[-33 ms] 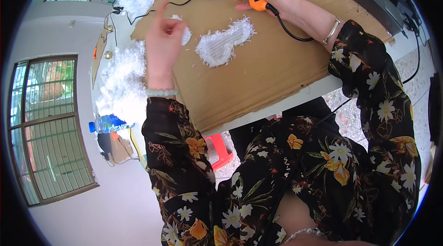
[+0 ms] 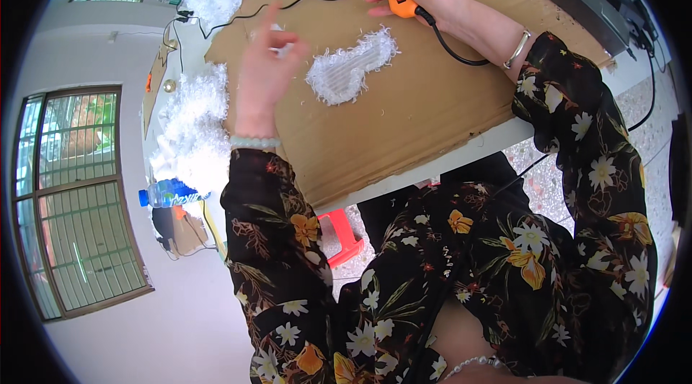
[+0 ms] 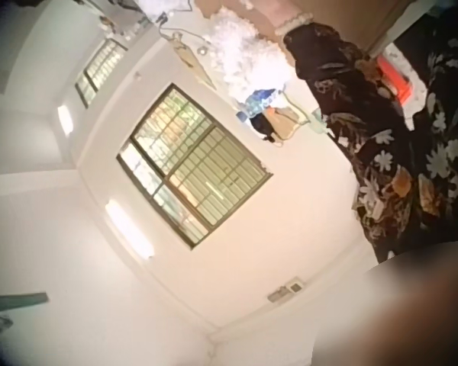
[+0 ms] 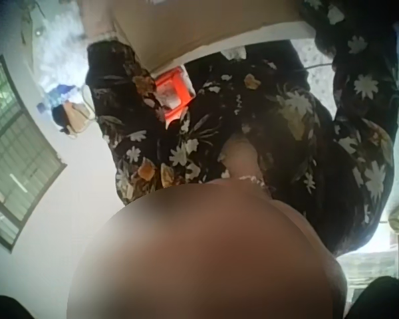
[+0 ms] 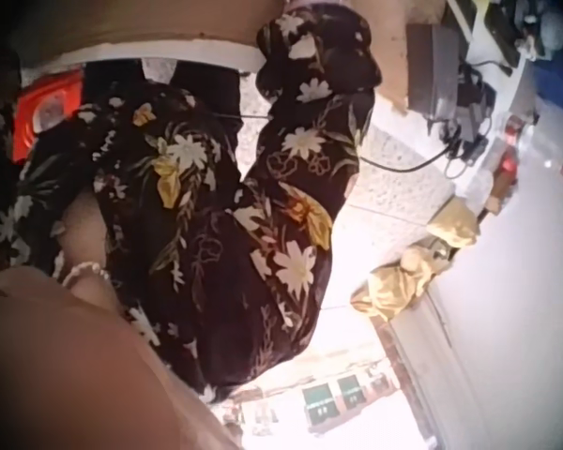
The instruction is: Use a hot glue gun to attach small pieces of white cotton or fluff onto a cardboard base to create a textured surface.
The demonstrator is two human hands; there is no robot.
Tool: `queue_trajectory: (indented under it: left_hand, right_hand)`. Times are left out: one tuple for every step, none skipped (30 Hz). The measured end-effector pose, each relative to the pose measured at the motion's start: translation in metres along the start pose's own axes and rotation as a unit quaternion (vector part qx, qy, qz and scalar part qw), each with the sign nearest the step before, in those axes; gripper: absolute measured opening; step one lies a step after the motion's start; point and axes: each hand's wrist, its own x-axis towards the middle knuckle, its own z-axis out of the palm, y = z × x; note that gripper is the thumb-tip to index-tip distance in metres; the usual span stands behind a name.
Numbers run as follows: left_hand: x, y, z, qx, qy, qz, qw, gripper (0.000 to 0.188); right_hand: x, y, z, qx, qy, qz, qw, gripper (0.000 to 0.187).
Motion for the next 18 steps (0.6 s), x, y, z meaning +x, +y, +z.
queue_trajectory:
  left_hand:
    - [-0.006, -0.007, 0.006, 0.047, -0.040, 0.031, 0.998, 0.082]
    - [-0.008, -0.005, 0.013, 0.045, -0.041, 0.034, 0.998, 0.082]
    - [-0.011, -0.003, 0.019, 0.072, -0.073, 0.030, 0.994, 0.084]
    - [-0.014, -0.001, 0.022, 0.100, -0.104, 0.025, 0.989, 0.086]
    - [-0.015, 0.003, 0.024, 0.098, -0.105, 0.026, 0.989, 0.086]
    - [-0.016, 0.006, 0.025, 0.072, -0.119, -0.020, 0.990, 0.087]
    - [-0.018, 0.010, 0.026, 0.047, -0.132, -0.066, 0.988, 0.088]
    - [-0.021, 0.013, 0.027, 0.046, -0.132, -0.066, 0.988, 0.088]
    - [-0.025, 0.018, 0.027, 0.059, -0.125, -0.067, 0.988, 0.087]
    - [-0.028, 0.022, 0.029, 0.072, -0.118, -0.066, 0.988, 0.087]
    - [-0.032, 0.024, 0.031, 0.070, -0.117, -0.065, 0.989, 0.087]
    - [-0.039, 0.024, 0.030, 0.026, -0.076, -0.036, 0.996, 0.084]
    - [-0.044, 0.024, 0.028, -0.018, -0.035, -0.007, 0.999, 0.082]
    - [-0.048, 0.022, 0.025, -0.017, -0.031, -0.008, 0.999, 0.082]
    - [-0.052, 0.021, 0.022, -0.065, 0.015, 0.020, 0.998, 0.080]
    - [-0.056, 0.021, 0.019, -0.113, 0.062, 0.048, 0.991, 0.077]
    - [-0.060, 0.021, 0.014, -0.112, 0.070, 0.046, 0.990, 0.077]
    - [-0.065, 0.026, 0.006, -0.178, 0.101, 0.021, 0.979, 0.075]
  right_hand:
    - [0.002, 0.004, 0.003, -0.004, -0.006, 0.006, 1.000, 0.032]
    - [0.001, 0.004, 0.000, -0.012, -0.002, 0.009, 1.000, 0.031]
    - [0.003, 0.009, -0.005, -0.013, 0.001, 0.008, 1.000, 0.031]
    - [0.006, 0.018, -0.011, -0.021, -0.077, -0.114, 0.990, 0.032]
    - [0.003, 0.017, -0.010, -0.029, -0.153, -0.232, 0.960, 0.032]
    - [0.002, 0.013, -0.008, -0.030, -0.152, -0.232, 0.960, 0.032]
    - [0.002, 0.008, -0.005, -0.023, -0.073, -0.122, 0.990, 0.032]
    - [0.000, 0.001, 0.000, -0.016, 0.007, -0.011, 1.000, 0.031]
    - [-0.001, 0.000, 0.000, -0.017, 0.005, -0.010, 1.000, 0.031]
    - [-0.001, -0.002, -0.001, -0.016, 0.004, -0.006, 1.000, 0.031]
    - [-0.002, -0.003, -0.002, -0.016, 0.002, -0.001, 1.000, 0.031]
    - [-0.001, -0.003, 0.000, -0.016, -0.001, -0.001, 1.000, 0.031]
    - [0.000, -0.002, 0.001, -0.020, -0.003, -0.001, 1.000, 0.031]
    - [0.001, -0.002, 0.003, -0.025, -0.005, 0.000, 1.000, 0.031]
    - [0.002, -0.002, 0.003, -0.028, -0.010, 0.000, 1.000, 0.031]
    - [0.002, -0.002, 0.002, -0.032, -0.012, 0.000, 0.999, 0.031]
    - [0.002, -0.002, 0.002, -0.037, -0.014, 0.000, 0.999, 0.031]
    - [0.003, 0.002, 0.000, -0.039, -0.025, 0.002, 0.999, 0.031]
